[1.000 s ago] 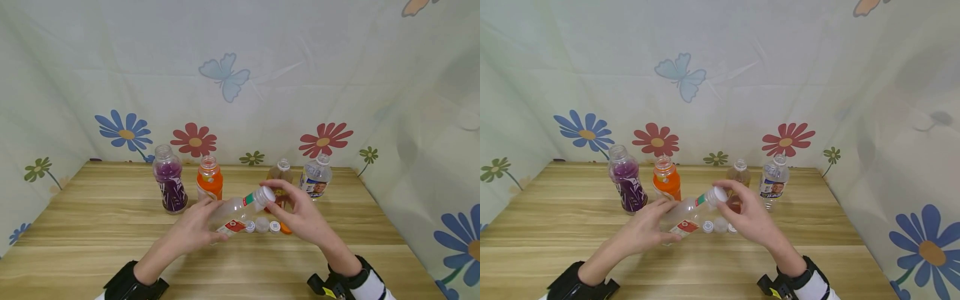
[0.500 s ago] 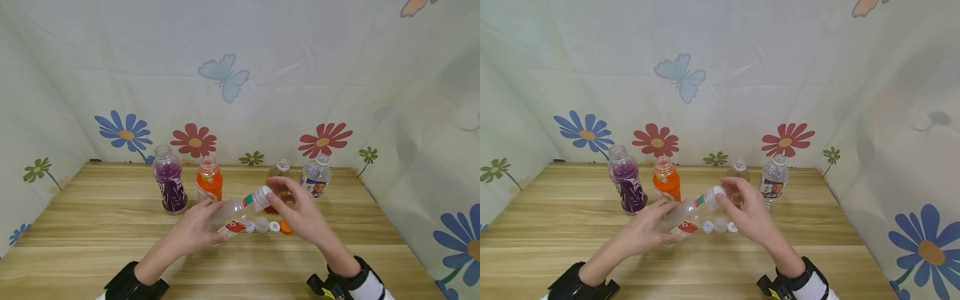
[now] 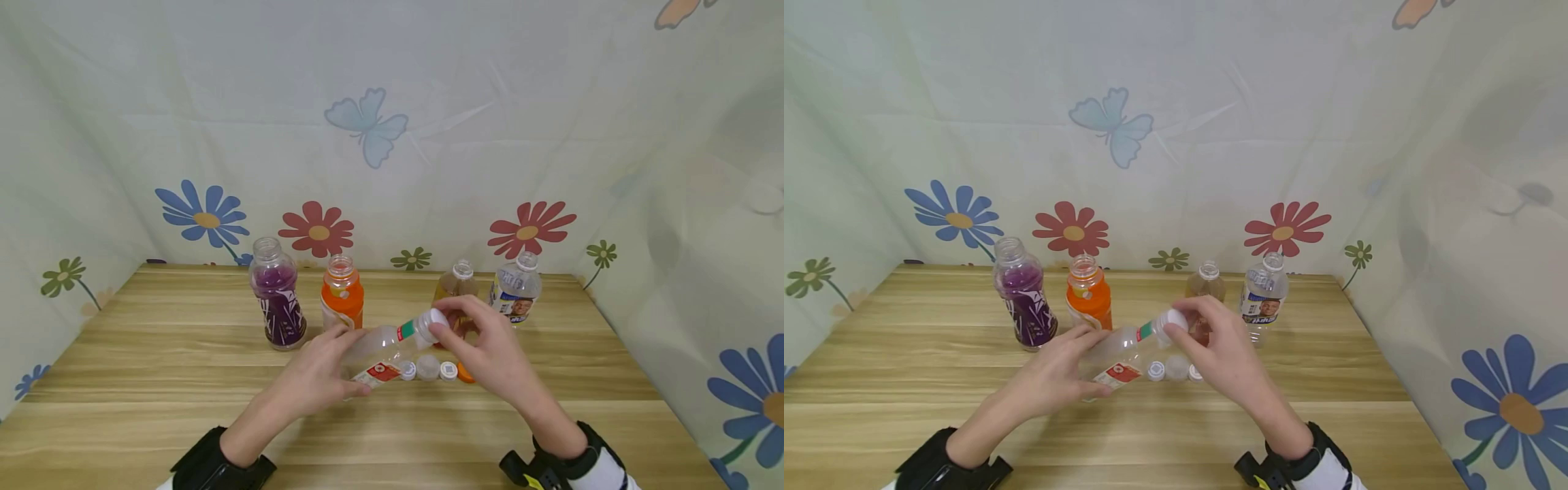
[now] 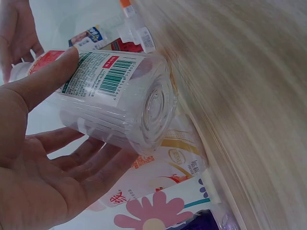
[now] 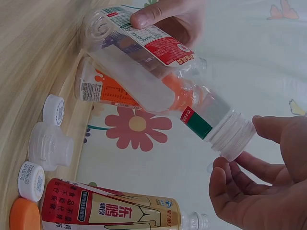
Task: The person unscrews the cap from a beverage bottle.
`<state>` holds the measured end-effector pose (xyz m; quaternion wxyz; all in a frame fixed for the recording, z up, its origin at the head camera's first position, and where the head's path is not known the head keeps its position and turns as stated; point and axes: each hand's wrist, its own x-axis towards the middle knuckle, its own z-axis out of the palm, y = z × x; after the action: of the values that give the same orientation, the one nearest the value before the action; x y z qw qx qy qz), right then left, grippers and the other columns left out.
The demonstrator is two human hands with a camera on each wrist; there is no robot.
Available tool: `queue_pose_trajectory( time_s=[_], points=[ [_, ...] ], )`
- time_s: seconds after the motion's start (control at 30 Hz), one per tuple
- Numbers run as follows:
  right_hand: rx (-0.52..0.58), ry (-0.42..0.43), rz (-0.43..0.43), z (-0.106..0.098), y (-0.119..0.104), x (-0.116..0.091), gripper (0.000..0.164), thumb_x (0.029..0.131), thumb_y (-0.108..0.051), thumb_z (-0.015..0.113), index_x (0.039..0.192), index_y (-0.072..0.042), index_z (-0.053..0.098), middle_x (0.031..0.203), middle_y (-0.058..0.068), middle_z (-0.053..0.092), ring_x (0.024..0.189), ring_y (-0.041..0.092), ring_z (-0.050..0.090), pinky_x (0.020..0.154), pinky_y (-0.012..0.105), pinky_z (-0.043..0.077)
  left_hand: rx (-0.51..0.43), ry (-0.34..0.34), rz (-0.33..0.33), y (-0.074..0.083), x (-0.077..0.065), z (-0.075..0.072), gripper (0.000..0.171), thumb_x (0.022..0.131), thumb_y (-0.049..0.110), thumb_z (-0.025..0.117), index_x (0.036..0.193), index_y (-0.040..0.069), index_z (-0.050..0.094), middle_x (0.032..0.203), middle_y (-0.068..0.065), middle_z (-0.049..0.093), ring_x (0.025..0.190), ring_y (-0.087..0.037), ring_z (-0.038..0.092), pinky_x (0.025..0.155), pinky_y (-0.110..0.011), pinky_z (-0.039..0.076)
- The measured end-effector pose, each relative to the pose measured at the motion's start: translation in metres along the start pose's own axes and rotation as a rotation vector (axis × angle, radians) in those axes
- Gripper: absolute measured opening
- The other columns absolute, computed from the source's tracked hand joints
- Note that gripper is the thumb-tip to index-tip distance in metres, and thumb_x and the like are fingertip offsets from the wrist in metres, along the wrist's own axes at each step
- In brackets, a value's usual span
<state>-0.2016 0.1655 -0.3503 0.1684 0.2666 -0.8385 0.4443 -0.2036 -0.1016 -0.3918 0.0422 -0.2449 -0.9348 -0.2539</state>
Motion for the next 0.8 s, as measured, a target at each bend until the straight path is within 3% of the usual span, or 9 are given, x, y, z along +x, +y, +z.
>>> queue_pose_trajectory(
  time_s=[0.17, 0.43, 0.8],
  points=[
    [0.037, 0.002, -0.075, -0.0012, -0.0014, 0.0001, 0.028, 0.089, -0.004, 0.072, 0.117, -0.007, 0.066, 0.107, -0.008, 0.062, 0.087, 0.014, 0.058, 0.070, 0.023, 0.051, -0.004, -0.001, -0.003, 0.0001, -0.0004, 0.0000, 0.080, 0.068, 0.035, 0.091, 0.136, 0.011, 0.057, 0.126, -0.007, 0.056, 0.107, -0.022, 0.059, 0.092, -0.039, 0.046],
    [0.018, 0.027, -0.198, -0.0025, 0.0008, 0.0010, 0.040, 0.085, 0.006, 0.073, 0.121, -0.008, 0.067, 0.121, -0.002, 0.063, 0.078, 0.010, 0.057, 0.063, 0.021, 0.048, -0.045, -0.010, -0.015, 0.0010, 0.0000, -0.0001, 0.079, 0.069, 0.034, 0.090, 0.136, 0.007, 0.056, 0.128, -0.008, 0.056, 0.109, -0.022, 0.059, 0.092, -0.039, 0.046],
    [0.023, 0.009, -0.227, -0.0039, -0.0007, 0.0015, 0.042, 0.084, 0.008, 0.073, 0.123, -0.007, 0.067, 0.128, -0.002, 0.060, 0.078, 0.009, 0.058, 0.062, 0.021, 0.048, -0.069, -0.021, -0.014, 0.0014, 0.0000, 0.0008, 0.078, 0.070, 0.033, 0.090, 0.136, 0.008, 0.056, 0.126, -0.007, 0.057, 0.107, -0.021, 0.059, 0.092, -0.038, 0.046]
  ],
)
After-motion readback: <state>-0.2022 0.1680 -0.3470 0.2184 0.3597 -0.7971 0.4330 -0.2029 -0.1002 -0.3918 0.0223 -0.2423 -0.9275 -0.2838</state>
